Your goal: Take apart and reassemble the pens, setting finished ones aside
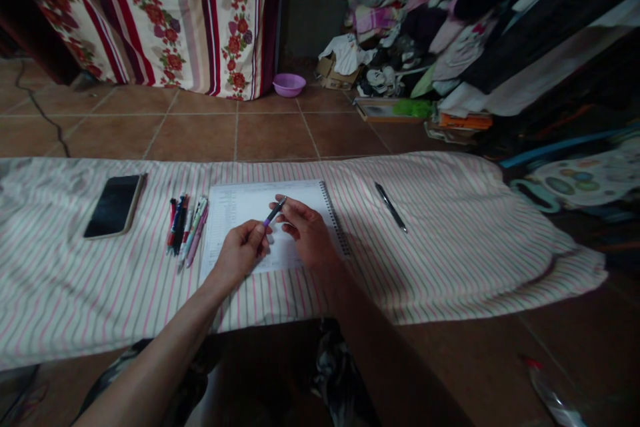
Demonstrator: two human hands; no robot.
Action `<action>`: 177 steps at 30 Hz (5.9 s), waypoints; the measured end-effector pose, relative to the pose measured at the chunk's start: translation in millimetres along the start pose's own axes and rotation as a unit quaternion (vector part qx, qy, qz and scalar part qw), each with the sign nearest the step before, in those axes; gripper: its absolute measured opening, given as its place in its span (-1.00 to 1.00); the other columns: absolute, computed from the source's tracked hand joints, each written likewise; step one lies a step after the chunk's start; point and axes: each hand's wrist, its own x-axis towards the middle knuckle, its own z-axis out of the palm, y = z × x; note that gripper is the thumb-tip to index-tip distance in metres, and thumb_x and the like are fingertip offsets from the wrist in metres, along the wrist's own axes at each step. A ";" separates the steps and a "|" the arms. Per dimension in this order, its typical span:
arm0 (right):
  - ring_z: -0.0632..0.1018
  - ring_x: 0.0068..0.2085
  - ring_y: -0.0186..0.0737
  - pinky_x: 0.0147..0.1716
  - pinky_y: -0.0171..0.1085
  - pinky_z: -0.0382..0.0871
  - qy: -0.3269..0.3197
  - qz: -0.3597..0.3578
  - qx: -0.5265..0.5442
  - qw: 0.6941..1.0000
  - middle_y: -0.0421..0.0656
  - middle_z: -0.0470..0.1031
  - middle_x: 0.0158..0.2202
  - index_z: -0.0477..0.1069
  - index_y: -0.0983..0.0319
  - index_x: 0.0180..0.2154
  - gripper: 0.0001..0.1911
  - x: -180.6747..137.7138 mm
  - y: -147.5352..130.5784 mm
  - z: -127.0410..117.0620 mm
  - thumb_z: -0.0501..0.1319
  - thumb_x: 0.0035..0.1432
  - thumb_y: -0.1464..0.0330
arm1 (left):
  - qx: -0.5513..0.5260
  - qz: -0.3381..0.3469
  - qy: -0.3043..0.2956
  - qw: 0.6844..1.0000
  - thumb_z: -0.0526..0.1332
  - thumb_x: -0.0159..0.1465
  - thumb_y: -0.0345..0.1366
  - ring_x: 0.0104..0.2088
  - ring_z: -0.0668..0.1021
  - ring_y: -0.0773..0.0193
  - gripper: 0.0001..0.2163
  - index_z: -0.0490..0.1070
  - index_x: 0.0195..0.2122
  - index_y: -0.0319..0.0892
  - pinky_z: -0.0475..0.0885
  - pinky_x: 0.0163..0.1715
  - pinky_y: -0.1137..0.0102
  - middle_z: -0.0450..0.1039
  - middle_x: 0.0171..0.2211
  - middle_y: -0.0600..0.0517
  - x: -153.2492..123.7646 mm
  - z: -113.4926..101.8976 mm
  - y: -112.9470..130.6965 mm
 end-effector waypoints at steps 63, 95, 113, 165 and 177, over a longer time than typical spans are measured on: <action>0.31 -0.47 -0.42 -0.44 -0.35 0.19 0.057 -0.029 -0.011 0.998 -0.23 0.53 -0.32 0.55 0.14 -0.42 -0.84 5.1 5.3 -5.8 0.32 -0.14 0.26 | 0.193 0.083 0.051 0.976 0.11 0.18 -0.16 -0.47 0.47 0.28 -0.75 0.49 -0.30 -0.18 0.32 -0.40 0.42 0.50 -0.49 0.03 0.0 -11.3 -9.6; 0.31 -0.49 -0.42 -0.47 -0.37 0.19 0.018 -0.032 -0.010 0.999 -0.27 0.39 -0.51 0.53 0.13 -0.26 -0.74 -0.3 3.3 -2.8 0.28 -0.06 0.21 | -0.071 -0.049 -0.119 0.989 0.13 0.17 -0.15 -0.61 0.33 0.40 -0.75 0.38 -0.42 -0.27 0.20 -0.54 0.45 0.31 -0.66 0.08 -1.5 -2.8 -1.7; 0.28 -0.51 -0.44 -0.46 -0.38 0.18 0.046 -0.017 -0.018 0.999 -0.28 0.38 -0.53 0.55 0.15 -0.28 -0.72 0.8 6.2 -2.6 0.28 -0.07 0.19 | -0.032 -0.030 -0.054 0.998 0.16 0.12 -0.13 -0.64 0.30 0.44 -0.74 0.39 -0.44 -0.28 0.15 -0.58 0.48 0.31 -0.67 0.10 -0.3 -2.0 1.5; 0.35 -0.56 -0.46 -0.66 -0.47 0.26 0.107 0.047 0.094 0.989 -0.20 0.48 -0.41 0.50 0.23 -0.40 -0.88 -0.9 3.0 27.3 0.28 -0.10 0.38 | -0.134 -0.079 -0.062 0.986 0.21 0.03 -0.18 -0.68 0.28 0.46 -0.75 0.41 -0.39 -0.30 0.10 -0.63 0.48 0.35 -0.65 0.09 -23.9 -19.9 -4.7; 0.37 -0.62 -0.48 -0.71 -0.50 0.25 0.136 0.021 0.083 0.987 -0.18 0.50 -0.49 0.49 0.26 -0.47 -0.95 -28.9 -18.5 62.7 0.28 -0.10 0.47 | -0.224 0.001 -0.175 0.959 0.21 0.06 -0.16 -0.64 0.27 0.44 -0.72 0.41 -0.34 -0.30 0.09 -0.62 0.46 0.31 -0.62 0.10 -45.1 -51.7 3.9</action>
